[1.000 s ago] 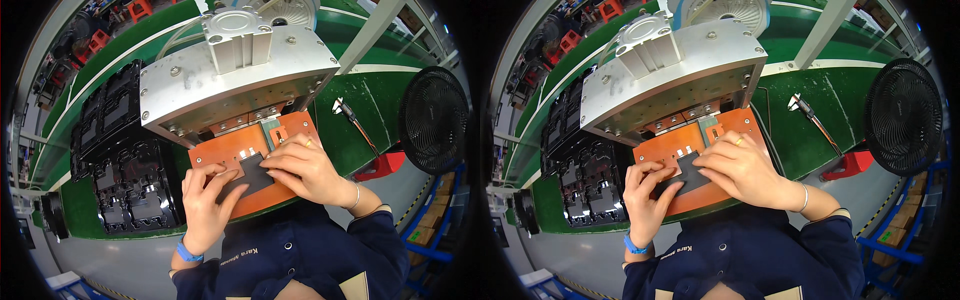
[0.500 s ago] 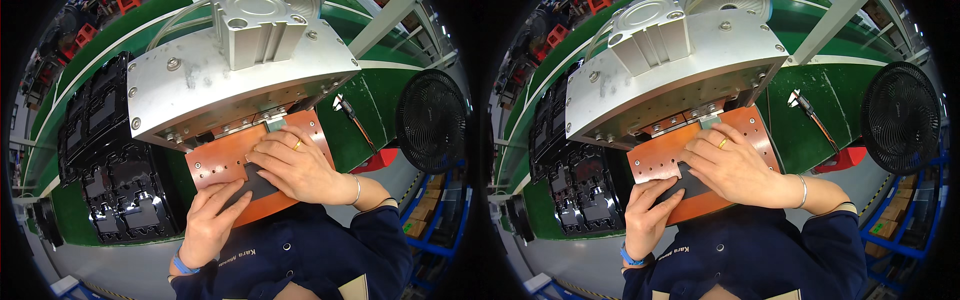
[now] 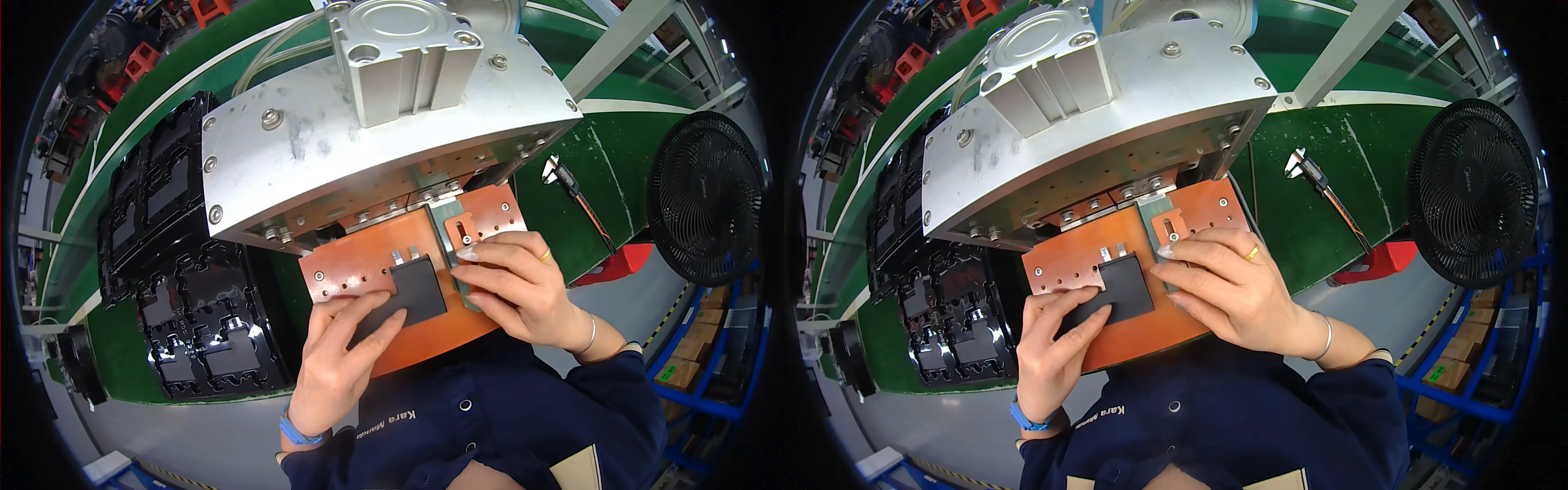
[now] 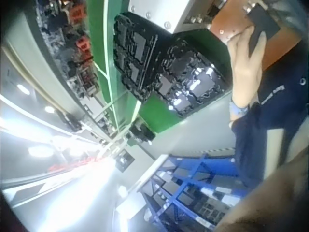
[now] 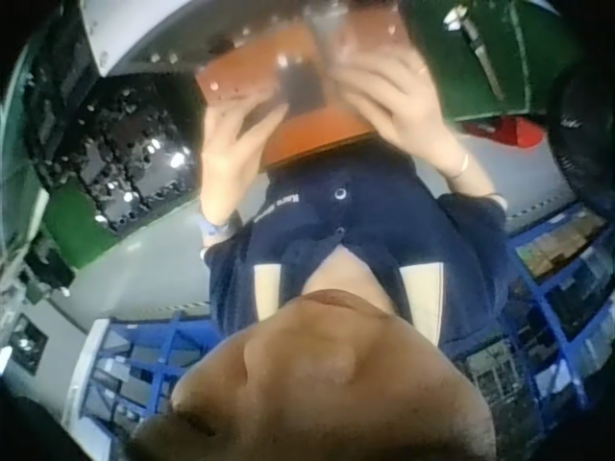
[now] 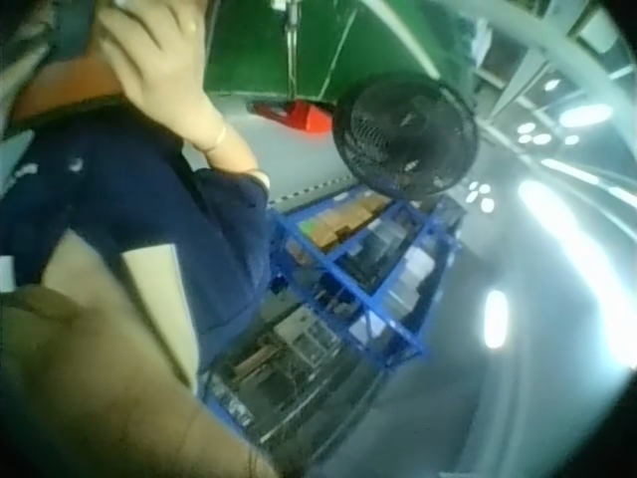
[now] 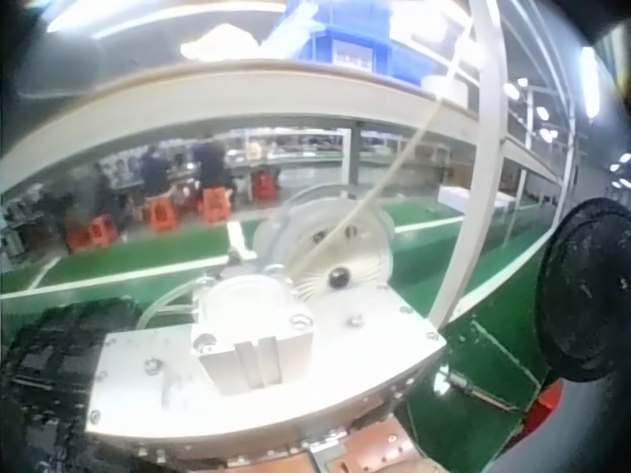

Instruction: The person repeatedly takes battery components from a tray, measures them with digital calipers, and positions them on a machine fixture by hand.

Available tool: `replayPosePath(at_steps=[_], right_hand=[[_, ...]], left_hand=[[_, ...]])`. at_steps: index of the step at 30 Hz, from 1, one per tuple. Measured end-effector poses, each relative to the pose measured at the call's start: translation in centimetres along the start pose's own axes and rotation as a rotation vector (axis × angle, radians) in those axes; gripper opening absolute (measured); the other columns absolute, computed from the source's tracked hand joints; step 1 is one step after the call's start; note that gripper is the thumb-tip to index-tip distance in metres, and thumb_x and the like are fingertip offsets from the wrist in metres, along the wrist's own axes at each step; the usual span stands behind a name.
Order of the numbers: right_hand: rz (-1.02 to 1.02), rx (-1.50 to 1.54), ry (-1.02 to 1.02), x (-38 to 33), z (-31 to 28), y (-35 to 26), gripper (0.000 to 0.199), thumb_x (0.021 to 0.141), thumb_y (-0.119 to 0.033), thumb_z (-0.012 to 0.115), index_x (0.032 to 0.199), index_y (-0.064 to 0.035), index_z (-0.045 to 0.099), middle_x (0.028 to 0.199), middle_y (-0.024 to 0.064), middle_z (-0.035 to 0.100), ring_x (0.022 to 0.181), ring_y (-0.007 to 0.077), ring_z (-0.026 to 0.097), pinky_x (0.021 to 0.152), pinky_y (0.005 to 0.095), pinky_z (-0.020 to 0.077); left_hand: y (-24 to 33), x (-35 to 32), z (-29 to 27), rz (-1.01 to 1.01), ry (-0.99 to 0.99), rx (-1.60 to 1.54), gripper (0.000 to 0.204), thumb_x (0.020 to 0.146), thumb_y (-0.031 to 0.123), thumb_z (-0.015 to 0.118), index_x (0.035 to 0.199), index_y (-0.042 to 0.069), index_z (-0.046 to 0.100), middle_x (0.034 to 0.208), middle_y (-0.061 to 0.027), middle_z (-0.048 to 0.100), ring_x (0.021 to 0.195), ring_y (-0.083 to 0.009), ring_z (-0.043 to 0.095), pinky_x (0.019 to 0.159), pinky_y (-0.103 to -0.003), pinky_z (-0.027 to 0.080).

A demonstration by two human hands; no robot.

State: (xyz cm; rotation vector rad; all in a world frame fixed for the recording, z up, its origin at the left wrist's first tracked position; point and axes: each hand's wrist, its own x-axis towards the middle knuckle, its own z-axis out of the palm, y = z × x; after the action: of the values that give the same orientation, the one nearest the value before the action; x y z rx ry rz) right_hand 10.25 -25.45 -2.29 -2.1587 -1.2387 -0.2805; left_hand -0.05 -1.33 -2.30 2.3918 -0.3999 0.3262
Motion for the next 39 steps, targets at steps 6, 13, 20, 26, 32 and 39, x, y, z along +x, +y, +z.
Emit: replayPosePath(at_steps=[6, 13, 20, 26, 32, 39], right_hand=[[0.013, 0.0, -0.111, -0.2, 0.4, 0.3, 0.038, 0.077, -0.014, 0.074, 0.114, -0.0073, 0.069, 0.128, 0.004, 0.06, 0.114, 0.0259, 0.051, 0.091, 0.0383, 0.0434], [0.031, 0.014, -0.17, 0.0, 0.2, 0.2, 0.041, 0.079, -0.017, 0.074, 0.118, -0.0079, 0.067, 0.131, 0.0045, 0.057, 0.118, 0.0261, 0.05, 0.095, 0.0384, 0.0441], [0.039, 0.04, -0.22, 0.1, 0.0, 0.3, 0.045, 0.08, -0.019, 0.074, 0.122, -0.0067, 0.065, 0.131, 0.0057, 0.057, 0.118, 0.0267, 0.05, 0.095, 0.0384, 0.045], [0.051, 0.074, -0.206, 0.0, 0.1, 0.1, 0.049, 0.075, -0.019, 0.075, 0.122, -0.0076, 0.066, 0.13, 0.0072, 0.059, 0.114, 0.03, 0.051, 0.095, 0.0393, 0.0433], [0.118, 0.123, -0.01, 0.1, 0.0, 0.3, 0.033, 0.074, -0.014, 0.078, 0.104, -0.0052, 0.069, 0.115, 0.0085, 0.064, 0.106, 0.0273, 0.057, 0.087, 0.0367, 0.046], [0.222, 0.032, 0.115, -0.6, 0.4, 0.2, 0.027, 0.068, -0.008, 0.08, 0.091, -0.0059, 0.067, 0.105, 0.0088, 0.062, 0.094, 0.0275, 0.057, 0.083, 0.0368, 0.0447]], left_hand=[[-0.9, 1.6, 0.4, -0.002, 0.025, 0.037, 0.041, 0.065, -0.005, 0.07, 0.104, 0.006, 0.074, 0.118, -0.0124, 0.063, 0.098, -0.0285, 0.055, 0.082, -0.036, 0.052], [-1.1, 3.0, 0.6, -0.041, 0.027, 0.02, 0.041, 0.065, -0.005, 0.069, 0.104, 0.006, 0.075, 0.118, -0.0111, 0.064, 0.098, -0.029, 0.056, 0.083, -0.037, 0.051], [-1.4, 3.6, 0.7, -0.06, 0.054, 0.049, 0.04, 0.065, -0.005, 0.069, 0.103, 0.007, 0.076, 0.116, -0.0101, 0.065, 0.1, -0.0282, 0.057, 0.084, -0.036, 0.051], [-1.2, 3.6, 0.4, -0.069, 0.044, 0.057, 0.041, 0.065, -0.005, 0.07, 0.104, 0.009, 0.076, 0.116, -0.0096, 0.066, 0.099, -0.0275, 0.058, 0.085, -0.036, 0.052], [-1.1, 3.6, 0.5, -0.102, 0.034, 0.043, 0.042, 0.064, -0.004, 0.071, 0.104, 0.009, 0.077, 0.115, -0.0093, 0.068, 0.097, -0.0271, 0.058, 0.085, -0.036, 0.052], [-1.2, 3.8, 0.5, -0.086, 0.037, 0.059, 0.041, 0.064, -0.003, 0.071, 0.103, 0.009, 0.077, 0.115, -0.0093, 0.068, 0.096, -0.0264, 0.058, 0.083, -0.034, 0.052]])
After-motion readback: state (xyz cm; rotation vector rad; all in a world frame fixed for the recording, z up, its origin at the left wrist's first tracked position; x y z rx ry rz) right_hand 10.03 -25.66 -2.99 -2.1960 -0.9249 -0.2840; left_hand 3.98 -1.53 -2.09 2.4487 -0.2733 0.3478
